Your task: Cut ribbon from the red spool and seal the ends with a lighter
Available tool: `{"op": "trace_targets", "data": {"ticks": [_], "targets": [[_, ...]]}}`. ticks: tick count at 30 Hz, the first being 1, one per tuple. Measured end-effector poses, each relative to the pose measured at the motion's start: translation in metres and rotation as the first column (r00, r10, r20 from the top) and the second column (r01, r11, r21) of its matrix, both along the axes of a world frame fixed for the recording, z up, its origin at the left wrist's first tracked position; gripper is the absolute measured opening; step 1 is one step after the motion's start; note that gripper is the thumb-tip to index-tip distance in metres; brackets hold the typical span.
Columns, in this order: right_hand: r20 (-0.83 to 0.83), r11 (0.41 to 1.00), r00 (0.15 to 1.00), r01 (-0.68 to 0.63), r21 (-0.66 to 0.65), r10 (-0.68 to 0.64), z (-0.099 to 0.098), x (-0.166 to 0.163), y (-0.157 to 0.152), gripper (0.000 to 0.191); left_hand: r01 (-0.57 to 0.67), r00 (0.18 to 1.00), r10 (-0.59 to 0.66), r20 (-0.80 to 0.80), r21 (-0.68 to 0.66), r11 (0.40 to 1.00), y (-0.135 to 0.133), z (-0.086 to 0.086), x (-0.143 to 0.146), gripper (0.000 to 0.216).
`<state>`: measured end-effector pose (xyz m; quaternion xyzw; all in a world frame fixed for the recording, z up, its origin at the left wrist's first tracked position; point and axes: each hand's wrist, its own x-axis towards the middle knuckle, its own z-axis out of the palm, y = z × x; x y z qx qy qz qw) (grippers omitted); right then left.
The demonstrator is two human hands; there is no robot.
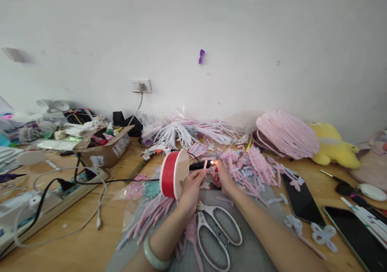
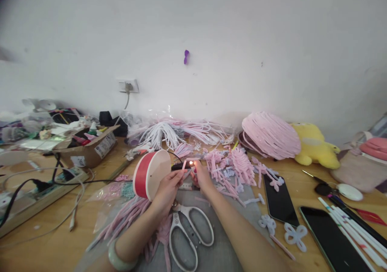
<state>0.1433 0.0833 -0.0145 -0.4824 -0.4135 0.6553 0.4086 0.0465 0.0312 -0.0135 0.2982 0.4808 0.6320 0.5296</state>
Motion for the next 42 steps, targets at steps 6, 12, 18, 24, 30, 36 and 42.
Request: {"op": "trace_targets", "data": {"ticks": [6,12,18,24,30,36,42], "targets": [[-0.048,0.999,0.998,-0.040,-0.036,0.038,-0.001,0.001,-0.001,0.044,0.025,0.995,-0.023,-0.093,0.020,0.999,0.001,0.000,0.000,0.033],[-0.085,0.997,0.993,-0.079,-0.022,0.076,-0.006,0.002,0.001,0.048,0.034,0.988,-0.033,-0.152,0.001,0.999,-0.004,0.007,0.001,0.030],[-0.118,0.996,0.990,-0.085,-0.016,0.082,-0.005,0.003,-0.001,0.050,0.034,0.990,-0.037,-0.133,-0.029,0.999,-0.006,0.011,0.001,0.028],[-0.124,0.995,0.988,-0.084,0.054,0.090,-0.007,0.003,-0.002,0.051,0.031,0.992,-0.034,-0.126,-0.021,0.999,-0.006,0.013,0.002,0.027],[-0.083,0.994,0.993,-0.079,0.071,0.085,-0.010,0.003,-0.001,0.051,0.055,0.993,-0.056,-0.105,-0.011,0.998,-0.006,0.010,0.002,0.028],[-0.076,0.995,0.995,-0.058,0.079,0.064,-0.010,0.002,-0.002,0.050,0.049,0.993,-0.050,-0.109,-0.011,0.999,-0.005,0.009,0.002,0.029],[-0.094,0.995,0.992,-0.079,0.062,0.085,-0.010,0.004,-0.002,0.055,0.048,0.997,-0.049,-0.058,-0.016,0.999,-0.002,0.007,0.001,0.033]]}}
